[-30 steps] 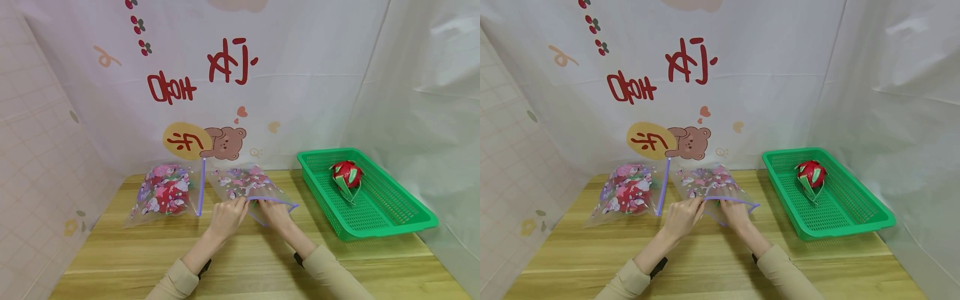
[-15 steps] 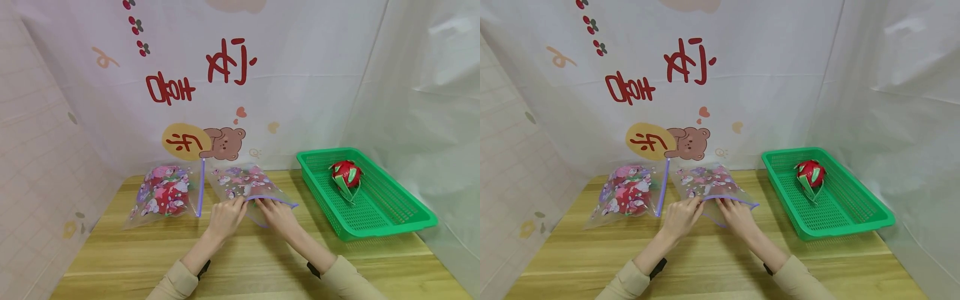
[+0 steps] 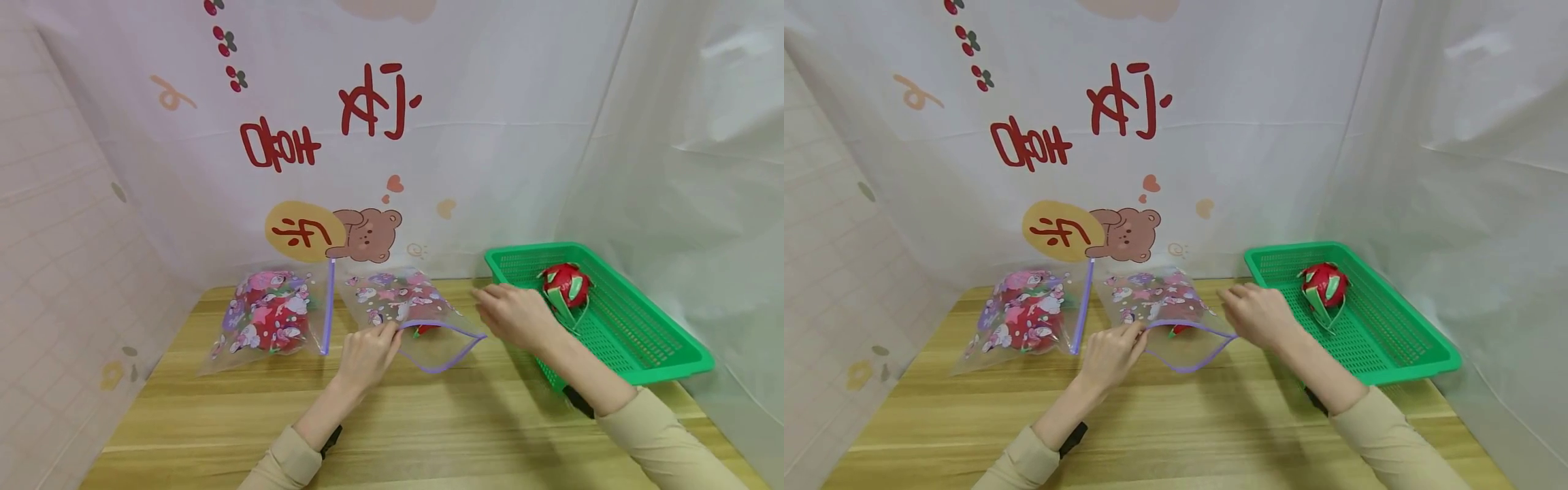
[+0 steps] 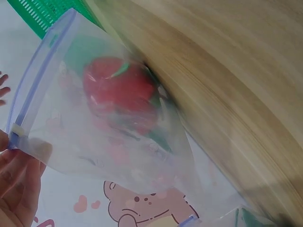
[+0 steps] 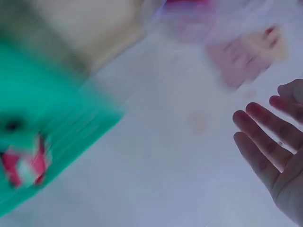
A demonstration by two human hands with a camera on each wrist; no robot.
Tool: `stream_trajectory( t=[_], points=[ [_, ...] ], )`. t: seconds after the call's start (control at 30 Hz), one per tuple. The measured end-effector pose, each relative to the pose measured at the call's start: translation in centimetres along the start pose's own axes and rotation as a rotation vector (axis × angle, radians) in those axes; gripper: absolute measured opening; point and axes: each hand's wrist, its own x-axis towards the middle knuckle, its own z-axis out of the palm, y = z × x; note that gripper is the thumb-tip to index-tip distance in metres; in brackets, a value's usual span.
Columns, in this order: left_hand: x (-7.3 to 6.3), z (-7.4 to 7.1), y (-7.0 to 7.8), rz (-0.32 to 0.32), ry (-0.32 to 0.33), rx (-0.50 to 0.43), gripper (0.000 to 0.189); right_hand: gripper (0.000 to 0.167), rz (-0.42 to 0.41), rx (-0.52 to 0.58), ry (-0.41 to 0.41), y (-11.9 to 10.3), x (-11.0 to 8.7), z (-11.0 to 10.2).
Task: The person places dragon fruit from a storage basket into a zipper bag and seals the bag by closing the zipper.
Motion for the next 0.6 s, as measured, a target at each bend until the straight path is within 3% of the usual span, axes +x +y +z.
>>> stream_trajectory(
  t=[0.1, 0.27, 0.33, 0.47, 0.6],
  points=[
    [-0.1, 0.0, -0.1, -0.001, -0.006, -0.006, 0.011, 0.026, 0.165, -0.015, -0.107, 4.1, -0.2, -0.5],
    [-0.2, -0.1, -0.2, 0.002, -0.017, -0.006, 0.012, 0.036, 0.49, 0.009, -0.413, 10.6, -1.5, -0.5],
    [-0.2, 0.0, -0.2, 0.004, -0.014, -0.006, 0.013, 0.043, 0.6, 0.04, -0.499, 12.8, -2.3, -0.2],
    [-0.3, 0.1, -0.3, 0.003, -0.009, -0.005, 0.016, 0.064, 0.826, 0.146, -0.6, 15.5, -4.2, 0.6],
    [-0.3, 0.0, -0.3, 0.008, -0.016, -0.004, 0.016, 0.083, 1.004, 0.246, -0.664, 16.3, -6.0, 1.5]
  ],
)
